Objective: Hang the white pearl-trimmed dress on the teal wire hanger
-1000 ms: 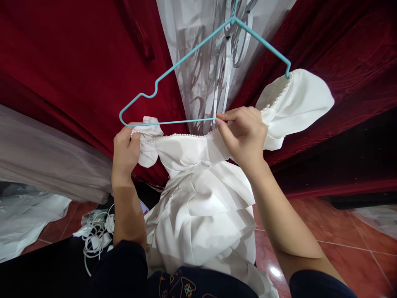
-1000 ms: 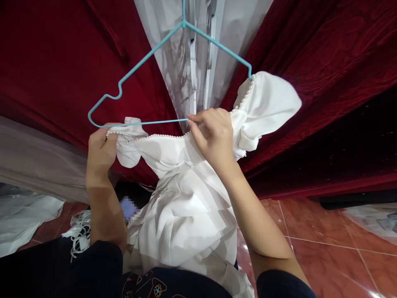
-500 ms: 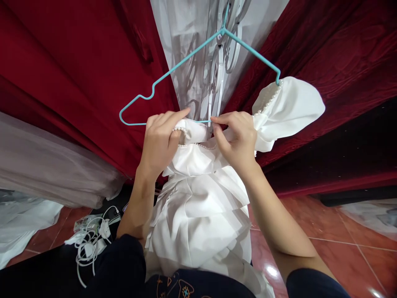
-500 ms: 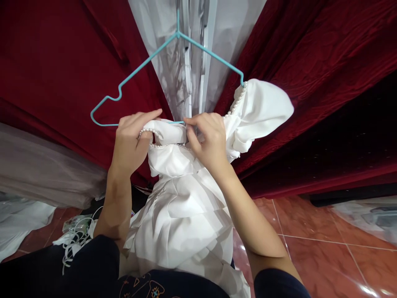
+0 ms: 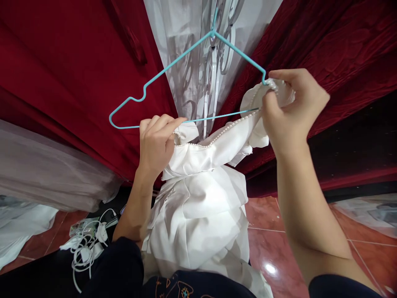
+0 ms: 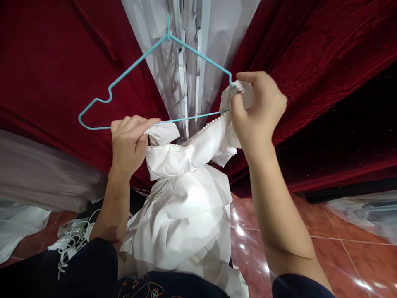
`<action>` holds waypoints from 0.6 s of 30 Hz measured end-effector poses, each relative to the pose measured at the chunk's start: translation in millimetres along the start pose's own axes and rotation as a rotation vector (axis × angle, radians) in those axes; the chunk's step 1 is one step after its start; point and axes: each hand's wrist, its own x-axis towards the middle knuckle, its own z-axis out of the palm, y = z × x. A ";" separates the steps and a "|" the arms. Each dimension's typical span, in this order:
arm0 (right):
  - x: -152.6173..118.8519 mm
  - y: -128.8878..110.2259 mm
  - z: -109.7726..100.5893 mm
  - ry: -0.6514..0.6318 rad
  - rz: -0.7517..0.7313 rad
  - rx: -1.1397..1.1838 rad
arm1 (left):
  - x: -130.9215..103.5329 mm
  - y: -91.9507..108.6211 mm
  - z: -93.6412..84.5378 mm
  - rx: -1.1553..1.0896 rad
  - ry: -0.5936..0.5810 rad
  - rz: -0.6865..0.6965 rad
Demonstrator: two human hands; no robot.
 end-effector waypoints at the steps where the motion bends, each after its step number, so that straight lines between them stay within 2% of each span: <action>1: 5.3 3.2 -2.4 -0.008 0.048 -0.003 | 0.6 -0.8 -0.8 -0.011 -0.006 -0.003; 6: 23.6 7.0 -12.2 -0.002 0.154 0.002 | 6.9 -3.6 -3.7 -0.101 -0.074 -0.013; 12: 26.4 0.7 -18.6 -0.006 0.224 0.030 | 8.2 -7.1 -10.0 -0.094 -0.051 -0.006; 15: 21.5 13.0 -23.6 0.032 0.337 0.029 | 7.6 -7.9 -12.4 -0.084 -0.057 0.004; 18: 5.6 31.6 -32.9 0.042 0.473 -0.013 | 8.3 -8.0 -10.8 -0.115 -0.060 0.010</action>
